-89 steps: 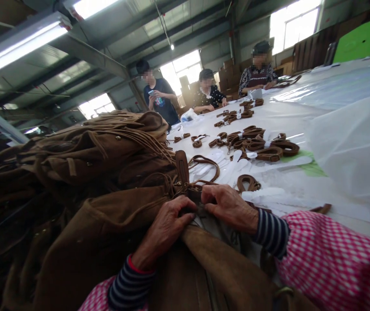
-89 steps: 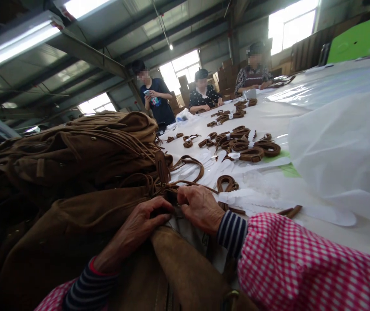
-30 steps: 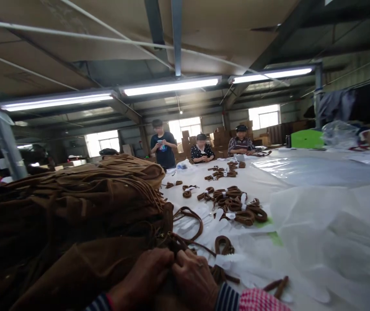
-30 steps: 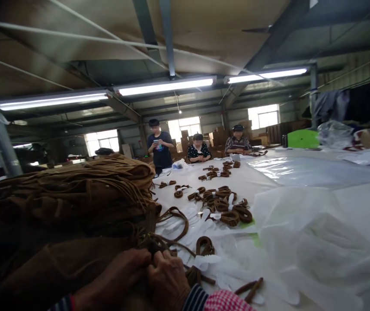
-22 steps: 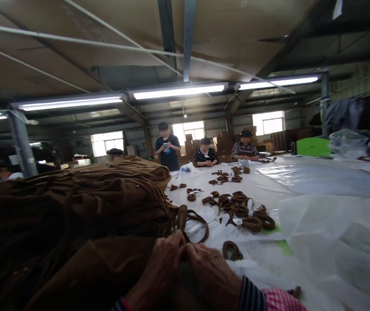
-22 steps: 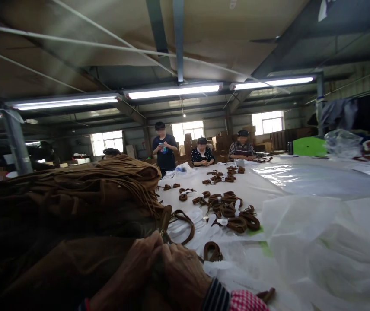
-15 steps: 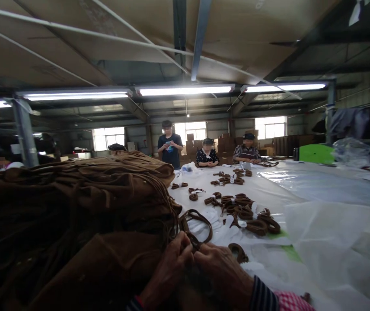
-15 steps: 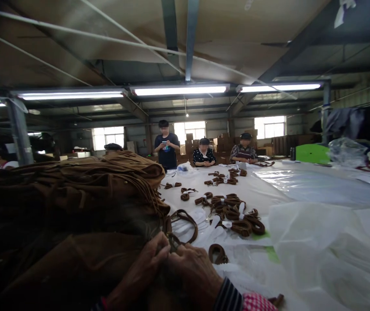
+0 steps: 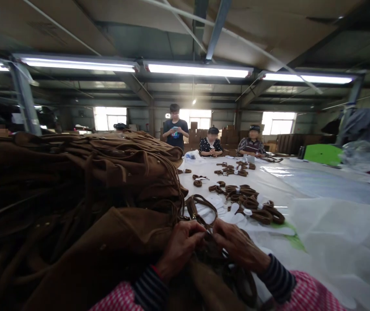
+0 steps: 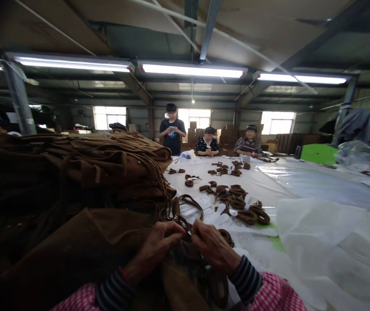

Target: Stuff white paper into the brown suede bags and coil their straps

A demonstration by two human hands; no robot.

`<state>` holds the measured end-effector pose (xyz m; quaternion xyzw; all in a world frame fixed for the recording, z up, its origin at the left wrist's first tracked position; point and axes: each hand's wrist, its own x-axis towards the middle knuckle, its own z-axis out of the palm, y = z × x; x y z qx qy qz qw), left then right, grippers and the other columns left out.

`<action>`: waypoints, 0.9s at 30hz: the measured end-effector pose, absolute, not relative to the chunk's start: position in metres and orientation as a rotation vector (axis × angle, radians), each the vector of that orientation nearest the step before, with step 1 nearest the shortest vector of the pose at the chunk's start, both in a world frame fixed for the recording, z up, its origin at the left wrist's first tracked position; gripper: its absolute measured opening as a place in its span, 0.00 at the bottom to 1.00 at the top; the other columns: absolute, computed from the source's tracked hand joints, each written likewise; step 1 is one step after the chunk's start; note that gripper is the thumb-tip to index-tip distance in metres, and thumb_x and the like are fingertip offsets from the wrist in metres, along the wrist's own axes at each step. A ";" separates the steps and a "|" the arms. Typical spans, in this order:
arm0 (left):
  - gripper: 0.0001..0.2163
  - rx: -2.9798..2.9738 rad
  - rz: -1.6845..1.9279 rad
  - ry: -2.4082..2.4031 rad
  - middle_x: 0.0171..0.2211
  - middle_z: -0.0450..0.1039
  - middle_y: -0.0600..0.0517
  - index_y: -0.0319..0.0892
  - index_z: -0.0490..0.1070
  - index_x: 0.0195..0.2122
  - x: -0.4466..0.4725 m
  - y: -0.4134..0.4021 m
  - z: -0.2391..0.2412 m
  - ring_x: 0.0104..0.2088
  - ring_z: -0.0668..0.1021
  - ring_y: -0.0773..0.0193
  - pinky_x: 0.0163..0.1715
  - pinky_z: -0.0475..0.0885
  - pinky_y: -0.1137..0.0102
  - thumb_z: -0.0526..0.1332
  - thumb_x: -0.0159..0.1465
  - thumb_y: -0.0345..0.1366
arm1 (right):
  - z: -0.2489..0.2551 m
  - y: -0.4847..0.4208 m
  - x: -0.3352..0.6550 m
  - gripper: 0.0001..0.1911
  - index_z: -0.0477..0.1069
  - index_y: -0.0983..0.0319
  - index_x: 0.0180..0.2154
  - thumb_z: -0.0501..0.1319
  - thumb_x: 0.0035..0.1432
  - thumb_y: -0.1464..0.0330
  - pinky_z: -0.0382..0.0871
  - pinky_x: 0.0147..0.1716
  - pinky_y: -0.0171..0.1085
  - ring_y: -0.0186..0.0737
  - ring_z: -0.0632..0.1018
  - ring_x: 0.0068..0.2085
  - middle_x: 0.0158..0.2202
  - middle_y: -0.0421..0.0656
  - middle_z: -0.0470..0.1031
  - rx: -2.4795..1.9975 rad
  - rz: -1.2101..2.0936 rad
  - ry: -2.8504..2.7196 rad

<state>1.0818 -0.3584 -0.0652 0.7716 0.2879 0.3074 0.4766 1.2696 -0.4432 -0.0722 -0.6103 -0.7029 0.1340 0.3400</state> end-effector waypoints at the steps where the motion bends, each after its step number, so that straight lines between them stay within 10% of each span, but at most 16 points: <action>1: 0.11 1.899 0.755 0.683 0.29 0.79 0.49 0.37 0.81 0.32 1.081 -0.358 -0.065 0.33 0.77 0.58 0.34 0.67 0.68 0.61 0.56 0.37 | -0.073 -0.441 1.266 0.08 0.66 0.61 0.34 0.53 0.68 0.67 0.63 0.36 0.36 0.37 0.73 0.34 0.30 0.39 0.72 -1.546 0.411 -1.767; 10: 0.14 1.850 0.732 0.643 0.29 0.79 0.48 0.38 0.80 0.31 1.082 -0.354 -0.060 0.33 0.76 0.59 0.35 0.68 0.68 0.62 0.58 0.43 | -0.089 -0.422 1.251 0.20 0.73 0.65 0.33 0.73 0.50 0.55 0.61 0.19 0.28 0.31 0.74 0.24 0.27 0.41 0.77 -1.023 1.126 -1.017; 27: 0.11 1.832 0.747 0.715 0.26 0.78 0.49 0.38 0.81 0.28 1.084 -0.357 -0.065 0.30 0.76 0.60 0.31 0.67 0.69 0.65 0.53 0.41 | -0.088 -0.432 1.246 0.19 0.74 0.64 0.30 0.76 0.45 0.59 0.59 0.19 0.28 0.29 0.70 0.21 0.22 0.38 0.75 -1.100 1.163 -0.953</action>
